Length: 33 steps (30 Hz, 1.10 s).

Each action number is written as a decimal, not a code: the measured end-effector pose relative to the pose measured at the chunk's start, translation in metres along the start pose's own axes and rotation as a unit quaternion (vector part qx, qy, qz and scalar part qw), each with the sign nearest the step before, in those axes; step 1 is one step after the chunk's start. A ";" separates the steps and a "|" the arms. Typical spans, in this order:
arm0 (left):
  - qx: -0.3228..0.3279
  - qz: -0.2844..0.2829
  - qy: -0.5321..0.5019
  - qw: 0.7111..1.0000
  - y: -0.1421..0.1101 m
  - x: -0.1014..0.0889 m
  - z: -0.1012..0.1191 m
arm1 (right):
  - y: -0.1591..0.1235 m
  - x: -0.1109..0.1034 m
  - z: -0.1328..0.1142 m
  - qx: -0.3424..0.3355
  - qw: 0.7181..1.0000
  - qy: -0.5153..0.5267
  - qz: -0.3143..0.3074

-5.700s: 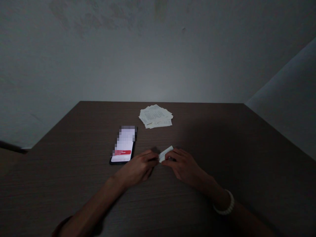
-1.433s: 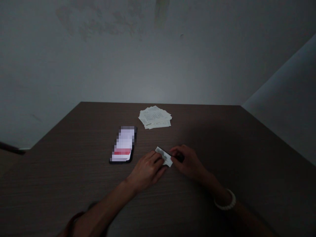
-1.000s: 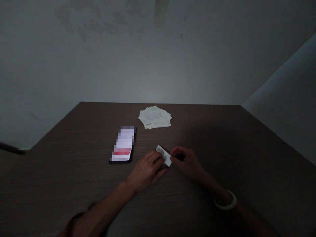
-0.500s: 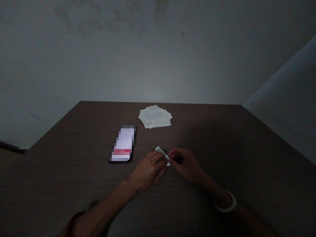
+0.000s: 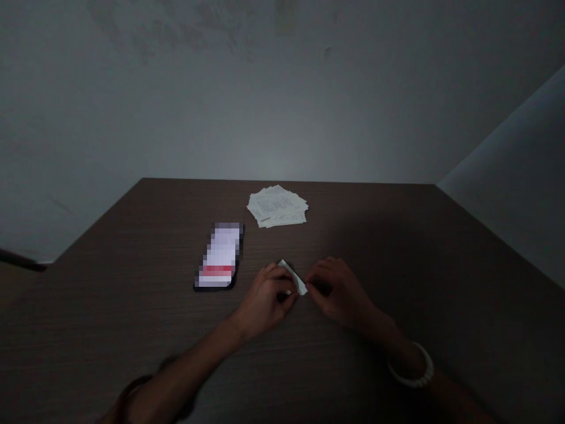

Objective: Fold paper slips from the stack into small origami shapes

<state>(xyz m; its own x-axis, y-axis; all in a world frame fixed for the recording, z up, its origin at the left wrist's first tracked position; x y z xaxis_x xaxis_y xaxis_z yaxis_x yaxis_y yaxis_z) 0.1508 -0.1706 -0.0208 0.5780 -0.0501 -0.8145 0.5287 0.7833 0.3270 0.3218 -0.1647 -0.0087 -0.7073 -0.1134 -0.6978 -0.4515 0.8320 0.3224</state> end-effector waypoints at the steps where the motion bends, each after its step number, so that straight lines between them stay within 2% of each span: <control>1: -0.007 -0.002 -0.002 1.000 0.001 0.000 0.000 | 0.000 -0.002 -0.001 -0.002 1.000 -0.005 0.000; 8: -0.029 -0.006 0.008 1.000 0.003 -0.001 0.004 | -0.008 -0.003 -0.005 -0.031 0.999 -0.026 -0.025; 12: -0.032 -0.004 0.012 0.999 0.003 0.000 0.005 | -0.022 0.002 -0.008 -0.075 0.994 -0.078 -0.029; 18: -0.042 -0.003 0.004 0.999 0.005 0.000 0.004 | -0.030 0.008 -0.008 -0.131 0.980 -0.130 -0.075; 29: -0.053 -0.001 -0.017 0.998 0.006 0.002 0.001 | -0.030 0.012 -0.006 -0.107 0.981 -0.136 -0.085; 33: -0.033 0.014 -0.015 0.999 0.004 0.003 0.000 | -0.029 0.012 -0.006 -0.085 0.983 -0.136 -0.091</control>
Point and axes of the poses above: each hand's wrist, its own y-axis towards the middle knuckle, its own x-axis out of the palm, z = x × y, the point moved 3 cm from there along y, towards the middle knuckle, and after that the axes turned 10 degrees about y, right-handed, at the moved point
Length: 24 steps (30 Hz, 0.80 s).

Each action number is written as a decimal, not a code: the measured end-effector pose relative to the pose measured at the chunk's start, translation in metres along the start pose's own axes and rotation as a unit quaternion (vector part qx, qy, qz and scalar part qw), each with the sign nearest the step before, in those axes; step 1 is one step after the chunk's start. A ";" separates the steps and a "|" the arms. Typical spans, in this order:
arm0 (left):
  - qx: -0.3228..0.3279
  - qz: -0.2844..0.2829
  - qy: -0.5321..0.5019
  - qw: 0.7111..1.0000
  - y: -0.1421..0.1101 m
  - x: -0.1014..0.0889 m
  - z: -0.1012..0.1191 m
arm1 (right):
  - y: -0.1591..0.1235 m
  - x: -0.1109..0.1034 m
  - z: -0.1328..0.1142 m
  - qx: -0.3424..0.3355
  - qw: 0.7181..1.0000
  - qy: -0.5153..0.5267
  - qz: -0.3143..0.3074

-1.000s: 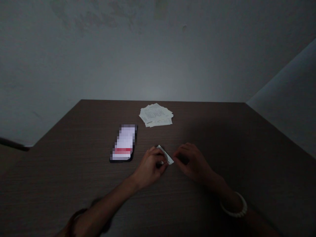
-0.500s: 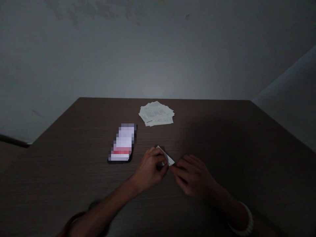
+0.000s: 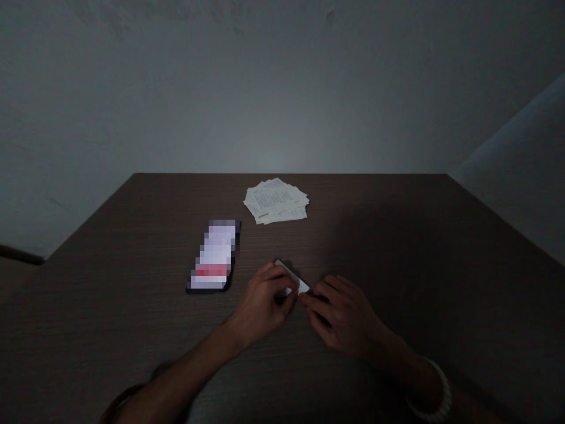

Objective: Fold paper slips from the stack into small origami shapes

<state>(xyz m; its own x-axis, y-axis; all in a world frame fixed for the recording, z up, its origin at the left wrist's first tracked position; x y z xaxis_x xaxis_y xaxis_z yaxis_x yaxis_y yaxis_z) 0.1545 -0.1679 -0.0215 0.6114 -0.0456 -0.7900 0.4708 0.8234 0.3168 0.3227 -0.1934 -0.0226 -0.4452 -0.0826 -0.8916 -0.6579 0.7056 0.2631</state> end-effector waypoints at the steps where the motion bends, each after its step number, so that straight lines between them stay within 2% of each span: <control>1: 0.008 0.002 0.003 1.000 -0.001 0.000 0.000 | 0.000 0.000 0.000 0.007 1.000 -0.001 0.000; 7: 0.085 -0.025 0.037 0.995 -0.007 -0.004 0.001 | 0.002 0.000 0.004 0.044 0.999 -0.019 0.012; 13: 0.136 -0.073 0.134 0.979 -0.011 -0.004 0.002 | 0.002 0.001 0.005 0.068 0.997 -0.028 0.020; 18: 0.152 -0.094 0.219 0.959 -0.013 0.000 0.001 | 0.004 0.000 0.004 0.071 0.997 -0.034 0.023; 24: 0.153 -0.110 0.237 0.953 -0.012 0.003 0.002 | 0.003 0.002 0.005 0.057 0.998 -0.020 0.034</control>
Point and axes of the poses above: each hand's wrist, its own y-axis towards the middle knuckle, its own x-axis out of the palm, z = x × y, the point moved 3 cm from there along y, towards the middle knuckle, and after that the axes turned 10 degrees about y, right-handed, at the moved point
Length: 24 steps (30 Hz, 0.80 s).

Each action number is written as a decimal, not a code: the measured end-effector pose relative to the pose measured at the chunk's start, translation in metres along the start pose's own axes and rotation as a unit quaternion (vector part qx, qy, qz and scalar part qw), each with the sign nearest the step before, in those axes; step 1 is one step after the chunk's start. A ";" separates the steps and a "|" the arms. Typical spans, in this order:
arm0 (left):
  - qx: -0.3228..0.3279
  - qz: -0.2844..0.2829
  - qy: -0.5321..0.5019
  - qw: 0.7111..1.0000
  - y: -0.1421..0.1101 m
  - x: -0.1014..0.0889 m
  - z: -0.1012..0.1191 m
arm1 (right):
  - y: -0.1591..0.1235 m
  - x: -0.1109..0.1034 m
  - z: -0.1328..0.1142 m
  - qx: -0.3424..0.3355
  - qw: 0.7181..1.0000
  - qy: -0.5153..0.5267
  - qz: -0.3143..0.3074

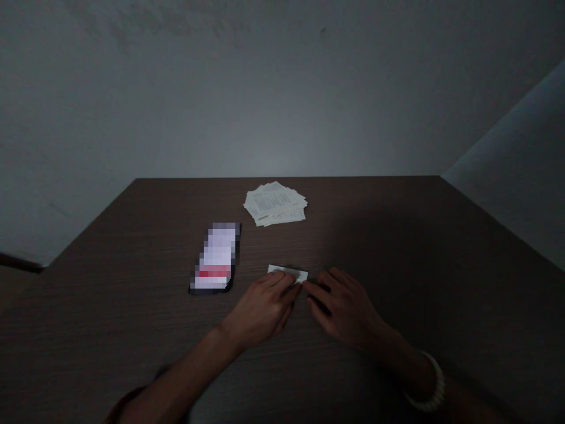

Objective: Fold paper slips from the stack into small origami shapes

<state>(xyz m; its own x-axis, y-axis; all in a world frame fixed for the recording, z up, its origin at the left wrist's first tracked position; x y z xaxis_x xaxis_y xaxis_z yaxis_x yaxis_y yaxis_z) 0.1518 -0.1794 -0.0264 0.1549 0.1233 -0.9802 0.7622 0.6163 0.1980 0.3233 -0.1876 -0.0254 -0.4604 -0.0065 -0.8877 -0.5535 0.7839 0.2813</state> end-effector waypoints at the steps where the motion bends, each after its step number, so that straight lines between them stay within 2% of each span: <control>1: -0.003 -0.005 -0.003 1.000 0.000 0.000 0.000 | 0.000 0.000 0.000 -0.005 1.000 0.004 -0.001; 11: -0.007 -0.015 -0.025 1.000 0.001 -0.003 -0.001 | -0.001 -0.002 -0.002 0.018 1.000 -0.017 0.007; 18: -0.012 -0.007 -0.020 1.000 0.000 -0.002 0.000 | 0.000 -0.001 0.000 0.035 0.999 0.005 -0.002; 24: -0.015 0.001 -0.035 0.999 -0.001 -0.003 0.000 | 0.000 -0.002 -0.001 0.020 1.000 0.007 -0.004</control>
Point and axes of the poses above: each hand's wrist, its own y-axis towards the middle knuckle, its own x-axis out of the palm, z = x × y, the point moved 3 cm from there along y, towards the middle knuckle, and after that the axes turned 10 degrees about y, right-handed, at the moved point
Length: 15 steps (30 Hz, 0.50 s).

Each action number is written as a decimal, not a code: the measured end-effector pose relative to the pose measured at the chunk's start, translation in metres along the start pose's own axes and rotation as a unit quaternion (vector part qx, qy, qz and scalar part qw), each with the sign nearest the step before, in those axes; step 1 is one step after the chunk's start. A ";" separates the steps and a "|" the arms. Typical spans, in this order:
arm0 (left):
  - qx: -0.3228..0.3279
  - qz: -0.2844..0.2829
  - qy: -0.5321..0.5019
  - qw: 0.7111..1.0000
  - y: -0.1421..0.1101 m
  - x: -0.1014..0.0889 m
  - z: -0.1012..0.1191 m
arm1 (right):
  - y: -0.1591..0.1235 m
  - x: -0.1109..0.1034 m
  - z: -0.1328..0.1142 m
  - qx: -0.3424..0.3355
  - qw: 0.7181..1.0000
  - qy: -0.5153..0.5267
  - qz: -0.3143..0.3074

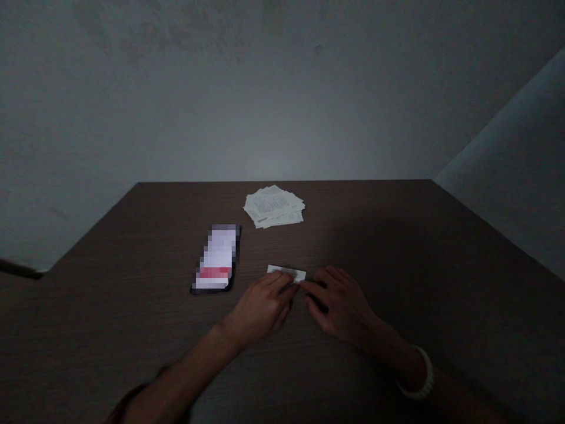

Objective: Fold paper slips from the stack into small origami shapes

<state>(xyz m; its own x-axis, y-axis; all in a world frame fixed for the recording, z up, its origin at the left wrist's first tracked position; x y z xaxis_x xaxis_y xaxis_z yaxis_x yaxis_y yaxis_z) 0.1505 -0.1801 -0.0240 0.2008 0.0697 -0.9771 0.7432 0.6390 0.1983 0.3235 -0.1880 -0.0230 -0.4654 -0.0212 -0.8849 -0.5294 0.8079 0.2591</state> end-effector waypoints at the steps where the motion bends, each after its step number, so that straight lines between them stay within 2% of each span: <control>1: 0.002 0.004 -0.008 1.000 0.000 0.000 0.000 | 0.000 -0.001 0.000 -0.007 1.000 0.000 -0.001; 4: -0.002 0.045 -0.046 0.998 -0.003 -0.003 0.000 | 0.001 -0.003 -0.001 -0.025 1.000 0.001 -0.002; 7: -0.043 0.139 -0.088 0.985 -0.008 -0.008 -0.008 | 0.003 -0.006 -0.001 -0.041 0.999 0.002 -0.013; 9: -0.076 0.178 -0.098 0.976 -0.011 -0.010 -0.016 | 0.004 -0.009 0.001 -0.051 0.999 0.002 -0.019; 12: -0.119 0.172 -0.092 0.974 -0.014 -0.010 -0.029 | 0.007 -0.010 0.005 -0.069 0.997 0.011 -0.022; 15: -0.141 0.139 -0.111 0.974 -0.013 -0.007 -0.038 | 0.009 -0.009 0.011 -0.066 0.997 0.026 -0.003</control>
<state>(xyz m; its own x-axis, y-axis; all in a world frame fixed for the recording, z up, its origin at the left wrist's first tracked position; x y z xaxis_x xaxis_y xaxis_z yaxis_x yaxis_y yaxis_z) 0.1148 -0.1595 -0.0224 0.5258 0.1228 -0.8417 0.4422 0.8058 0.3938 0.3308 -0.1736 -0.0167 -0.4963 -0.0591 -0.8661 -0.6196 0.7229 0.3057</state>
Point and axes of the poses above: each hand's wrist, its own y-axis towards the middle knuckle, its own x-axis out of the palm, z = x × y, the point moved 3 cm from there along y, towards the middle knuckle, and after that the axes turned 10 degrees about y, right-handed, at the moved point
